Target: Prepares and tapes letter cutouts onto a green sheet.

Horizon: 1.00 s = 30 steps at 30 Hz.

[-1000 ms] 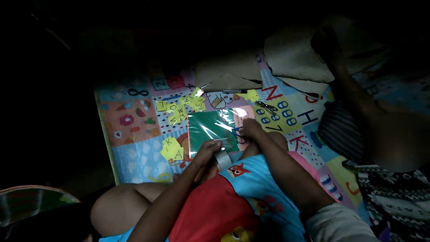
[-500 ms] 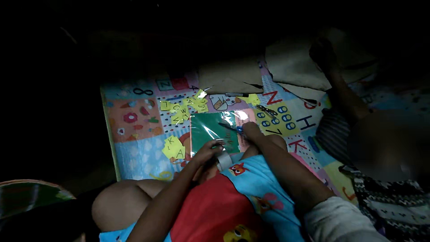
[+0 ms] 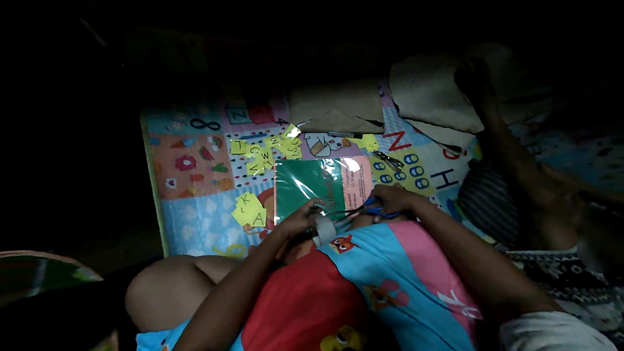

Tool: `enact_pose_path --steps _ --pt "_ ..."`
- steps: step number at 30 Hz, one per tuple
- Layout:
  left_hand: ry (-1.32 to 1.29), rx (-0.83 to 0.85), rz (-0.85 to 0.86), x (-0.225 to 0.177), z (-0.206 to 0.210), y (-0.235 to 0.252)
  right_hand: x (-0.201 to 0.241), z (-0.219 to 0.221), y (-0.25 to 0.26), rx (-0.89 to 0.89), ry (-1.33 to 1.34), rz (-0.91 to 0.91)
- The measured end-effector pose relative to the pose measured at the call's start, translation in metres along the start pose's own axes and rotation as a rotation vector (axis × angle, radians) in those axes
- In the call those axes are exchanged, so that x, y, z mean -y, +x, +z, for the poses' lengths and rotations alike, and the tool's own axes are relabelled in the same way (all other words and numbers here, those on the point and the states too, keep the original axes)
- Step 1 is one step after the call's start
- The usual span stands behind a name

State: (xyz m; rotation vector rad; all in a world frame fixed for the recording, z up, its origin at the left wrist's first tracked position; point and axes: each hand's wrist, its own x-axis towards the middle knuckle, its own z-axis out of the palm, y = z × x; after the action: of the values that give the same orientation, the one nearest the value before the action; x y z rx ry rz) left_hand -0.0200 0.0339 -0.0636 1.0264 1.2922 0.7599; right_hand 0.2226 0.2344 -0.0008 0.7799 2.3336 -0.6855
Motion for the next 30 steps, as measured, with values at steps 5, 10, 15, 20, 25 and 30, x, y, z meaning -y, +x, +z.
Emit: enact_pose_path --steps 5,10,15,20,25,30 --pt "-0.033 -0.046 0.020 0.009 -0.003 0.000 0.009 0.011 0.018 0.054 0.047 -0.084" --pt "-0.024 -0.035 0.024 -0.001 -0.002 -0.006 0.001 0.010 0.016 0.010 0.084 -0.049" --pt "-0.019 -0.028 0.009 0.003 -0.002 -0.002 0.007 0.011 0.021 0.046 0.074 -0.087" --pt "-0.041 -0.014 0.016 0.002 -0.001 -0.003 0.016 0.013 0.035 0.051 0.049 -0.130" --pt "-0.053 0.004 -0.032 -0.014 0.002 -0.009 0.023 0.013 0.040 0.033 0.045 -0.174" --pt "-0.011 0.023 -0.042 -0.006 -0.001 -0.003 0.022 0.015 0.045 0.009 -0.007 -0.191"
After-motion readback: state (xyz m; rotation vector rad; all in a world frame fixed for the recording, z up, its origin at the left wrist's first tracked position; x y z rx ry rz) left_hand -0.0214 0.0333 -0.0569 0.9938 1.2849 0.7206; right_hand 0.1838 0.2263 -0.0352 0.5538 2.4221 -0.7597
